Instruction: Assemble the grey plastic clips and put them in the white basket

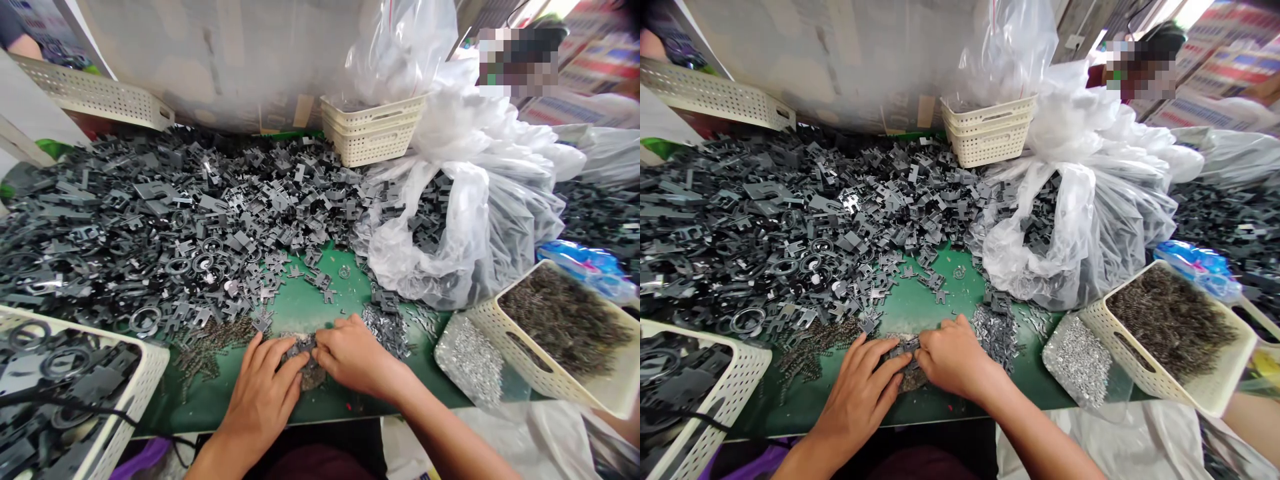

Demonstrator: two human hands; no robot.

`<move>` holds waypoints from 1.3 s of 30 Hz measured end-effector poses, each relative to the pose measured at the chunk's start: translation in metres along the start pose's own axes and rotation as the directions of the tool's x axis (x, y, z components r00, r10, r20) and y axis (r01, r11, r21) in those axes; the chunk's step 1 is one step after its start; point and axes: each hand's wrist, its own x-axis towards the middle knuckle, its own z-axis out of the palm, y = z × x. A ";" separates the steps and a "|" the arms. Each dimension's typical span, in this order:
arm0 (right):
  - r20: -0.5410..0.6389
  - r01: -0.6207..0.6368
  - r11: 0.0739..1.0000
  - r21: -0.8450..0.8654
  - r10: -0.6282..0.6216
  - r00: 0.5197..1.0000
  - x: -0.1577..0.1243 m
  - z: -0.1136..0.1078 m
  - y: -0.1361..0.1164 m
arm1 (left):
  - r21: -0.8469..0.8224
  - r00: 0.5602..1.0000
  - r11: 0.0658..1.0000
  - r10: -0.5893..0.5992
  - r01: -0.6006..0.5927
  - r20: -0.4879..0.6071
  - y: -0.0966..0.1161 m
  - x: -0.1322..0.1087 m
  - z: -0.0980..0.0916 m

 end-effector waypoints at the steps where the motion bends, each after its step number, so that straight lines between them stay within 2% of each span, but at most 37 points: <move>1: 0.021 0.016 1.000 0.007 -0.016 1.000 0.002 -0.003 0.003 | -0.004 1.000 1.000 0.001 -0.001 0.008 0.000 0.001 -0.001; 8: 0.114 0.039 0.997 0.070 -0.047 0.992 0.010 -0.006 0.008 | -0.084 0.999 0.996 -0.029 0.031 0.032 -0.005 -0.002 -0.001; 13: 0.092 0.006 0.987 0.159 -0.021 0.996 0.010 -0.003 0.008 | -0.141 0.995 0.987 -0.081 0.072 -0.057 -0.009 -0.008 0.007; 16: 0.059 0.022 0.970 0.242 -0.037 0.998 0.006 -0.004 0.012 | -0.132 0.993 0.987 -0.098 0.089 -0.064 -0.008 -0.009 0.008; 20: -0.066 0.072 0.931 0.359 -0.051 0.996 0.010 -0.010 0.014 | -0.120 0.993 0.989 -0.094 0.084 -0.076 -0.004 -0.009 0.006; 23: -0.164 0.119 0.940 0.319 -0.069 0.984 0.033 -0.015 0.003 | -0.116 0.988 0.991 -0.086 0.071 -0.129 -0.003 -0.009 0.005; 25: -0.214 0.186 0.946 0.264 -0.131 0.968 0.056 -0.016 -0.010 | -0.124 0.973 0.988 -0.118 0.094 -0.199 -0.003 -0.011 0.007; 28: -0.291 0.287 0.943 0.168 -0.231 0.928 0.094 -0.015 -0.033 | -0.191 0.927 0.963 -0.239 0.189 -0.288 -0.003 -0.019 0.010; 32: -0.385 0.281 0.958 0.057 -0.239 0.891 0.138 -0.019 -0.058 | -0.304 0.883 0.909 -0.371 0.283 -0.287 -0.002 -0.029 0.010; 35: -0.354 0.283 0.959 0.004 -0.263 0.898 0.153 -0.022 -0.064 | -0.371 0.855 0.871 -0.436 0.322 -0.281 -0.001 -0.031 0.005; 39: -0.334 0.281 0.959 -0.015 -0.270 0.903 0.148 -0.019 -0.063 | -0.442 0.818 0.825 -0.501 0.353 -0.282 -0.005 -0.027 -0.003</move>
